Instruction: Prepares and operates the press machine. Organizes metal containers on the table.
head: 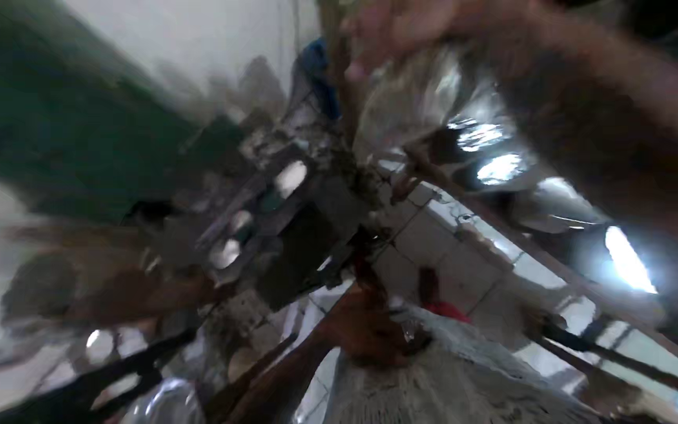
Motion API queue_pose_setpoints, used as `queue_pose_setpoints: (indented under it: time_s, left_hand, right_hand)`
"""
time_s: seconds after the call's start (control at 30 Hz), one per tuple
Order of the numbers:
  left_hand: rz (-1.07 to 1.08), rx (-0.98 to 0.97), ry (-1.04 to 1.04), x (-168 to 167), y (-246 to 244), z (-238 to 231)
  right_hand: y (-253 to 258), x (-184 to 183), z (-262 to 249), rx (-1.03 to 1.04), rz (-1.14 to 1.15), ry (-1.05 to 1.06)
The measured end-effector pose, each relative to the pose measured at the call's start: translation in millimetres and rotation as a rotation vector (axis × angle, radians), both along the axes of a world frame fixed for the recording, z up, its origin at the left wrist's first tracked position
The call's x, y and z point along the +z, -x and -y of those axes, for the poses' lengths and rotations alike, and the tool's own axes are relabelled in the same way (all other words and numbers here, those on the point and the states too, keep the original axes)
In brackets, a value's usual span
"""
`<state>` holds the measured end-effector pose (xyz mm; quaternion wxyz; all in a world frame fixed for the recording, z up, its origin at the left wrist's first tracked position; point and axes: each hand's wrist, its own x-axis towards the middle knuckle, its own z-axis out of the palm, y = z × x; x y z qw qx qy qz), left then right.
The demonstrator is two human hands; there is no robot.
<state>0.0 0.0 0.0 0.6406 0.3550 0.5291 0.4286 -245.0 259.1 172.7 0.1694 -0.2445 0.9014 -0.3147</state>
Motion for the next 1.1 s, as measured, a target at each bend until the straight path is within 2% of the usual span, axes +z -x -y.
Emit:
queue_pose_setpoints:
  time_s: [0.03,0.1,0.17,0.27,0.37,0.43,0.5,0.6,0.73,0.83,0.9,0.97,1.0,1.03,1.1]
  left_hand:
    - [-0.058,-0.007,0.021,1,0,-19]
    - [-0.157,0.054,-0.095,-2,1,-56]
    - [-0.142,0.146,0.005,12,15,-101]
    - [-0.354,0.208,0.192,18,55,-185]
    - [-0.741,0.117,0.257,-5,97,-273]
    - [-0.976,-0.021,0.252,-20,123,-333]
    - [-1.114,-0.172,0.255,-29,143,-378]
    - [-1.19,-0.312,0.233,-51,164,-410]
    - [-1.169,-0.412,0.212,-81,181,-414]
    - [-1.088,-0.428,0.136,-85,180,-413]
    - [-1.042,-0.396,0.072,-90,182,-411]
    - [-0.99,-0.333,0.053,-93,185,-410]
    - [-0.986,-0.313,0.076,-90,184,-409]
    - [-1.008,-0.303,0.104,-87,183,-409]
    - [-1.09,-0.31,0.129,-82,180,-408]
  right_hand:
    - [-36,-13,-26,0.025,0.029,0.03]
    - [-125,-51,-79,0.026,0.098,0.066]
    - [-225,-111,-130,-0.098,0.226,0.038]
    - [-346,-220,-174,-0.433,0.503,-0.156]
    - [-421,-317,-187,-0.761,0.629,-0.283]
    - [-436,-347,-197,-0.8,0.689,-0.328]
    - [-435,-355,-208,-0.783,0.736,-0.275]
    - [-441,-366,-218,-0.799,0.833,-0.179]
    - [-444,-379,-223,-0.868,0.918,-0.148]
    - [-440,-366,-213,-0.888,0.855,-0.224]
    - [-439,-354,-202,-0.967,0.789,-0.193]
    - [-434,-307,-195,-1.107,0.595,-0.01]
    - [-432,-276,-190,-1.171,0.382,0.067]
    - [-431,-249,-188,-1.242,0.136,0.06]
    - [-424,-225,-207,-1.315,-0.32,-0.172]
